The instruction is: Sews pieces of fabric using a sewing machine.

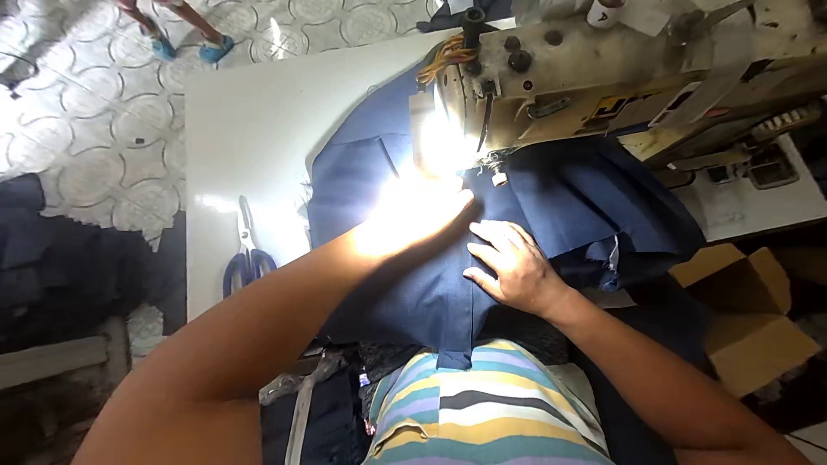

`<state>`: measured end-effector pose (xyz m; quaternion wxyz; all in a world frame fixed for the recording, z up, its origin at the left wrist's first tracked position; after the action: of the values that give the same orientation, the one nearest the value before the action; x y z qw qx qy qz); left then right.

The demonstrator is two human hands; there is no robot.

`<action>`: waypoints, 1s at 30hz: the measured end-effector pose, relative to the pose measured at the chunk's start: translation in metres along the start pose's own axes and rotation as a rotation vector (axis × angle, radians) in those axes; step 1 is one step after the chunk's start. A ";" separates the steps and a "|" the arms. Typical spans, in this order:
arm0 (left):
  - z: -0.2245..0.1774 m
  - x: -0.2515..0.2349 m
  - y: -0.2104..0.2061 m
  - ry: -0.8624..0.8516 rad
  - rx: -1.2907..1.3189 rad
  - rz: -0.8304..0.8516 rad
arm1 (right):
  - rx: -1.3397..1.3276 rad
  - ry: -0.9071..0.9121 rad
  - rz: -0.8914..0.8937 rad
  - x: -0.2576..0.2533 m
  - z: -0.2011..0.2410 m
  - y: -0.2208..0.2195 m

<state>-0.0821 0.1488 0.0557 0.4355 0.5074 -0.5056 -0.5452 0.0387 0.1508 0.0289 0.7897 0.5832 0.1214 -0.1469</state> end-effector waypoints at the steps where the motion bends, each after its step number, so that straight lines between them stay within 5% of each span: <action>1: -0.001 -0.001 0.000 0.017 0.004 0.025 | 0.012 -0.010 0.007 0.001 0.003 -0.001; 7: -0.008 0.011 0.010 0.051 0.009 0.111 | 0.000 -0.006 0.021 -0.001 0.001 -0.003; 13: -0.007 0.024 0.015 0.092 0.098 -0.038 | -0.007 -0.015 0.019 0.000 0.000 -0.003; 19: 0.010 0.004 -0.011 0.206 0.127 -0.012 | 0.020 -0.030 0.054 0.002 0.001 -0.006; 30: 0.000 0.019 0.007 0.161 0.225 -0.114 | -0.081 -0.018 0.055 -0.009 -0.014 -0.004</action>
<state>-0.0841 0.1296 0.0603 0.3833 0.6230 -0.4971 -0.4668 0.0287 0.1641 0.0250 0.8173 0.5528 0.1041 -0.1251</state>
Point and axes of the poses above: each hand's wrist, its own x-axis away from the middle knuckle, its own y-axis out of the back of the hand, z = x × y, the point moved 10 cm from there along -x, towards the middle knuckle, and after that the axes turned 1 degree about y, right-handed, at the moved point
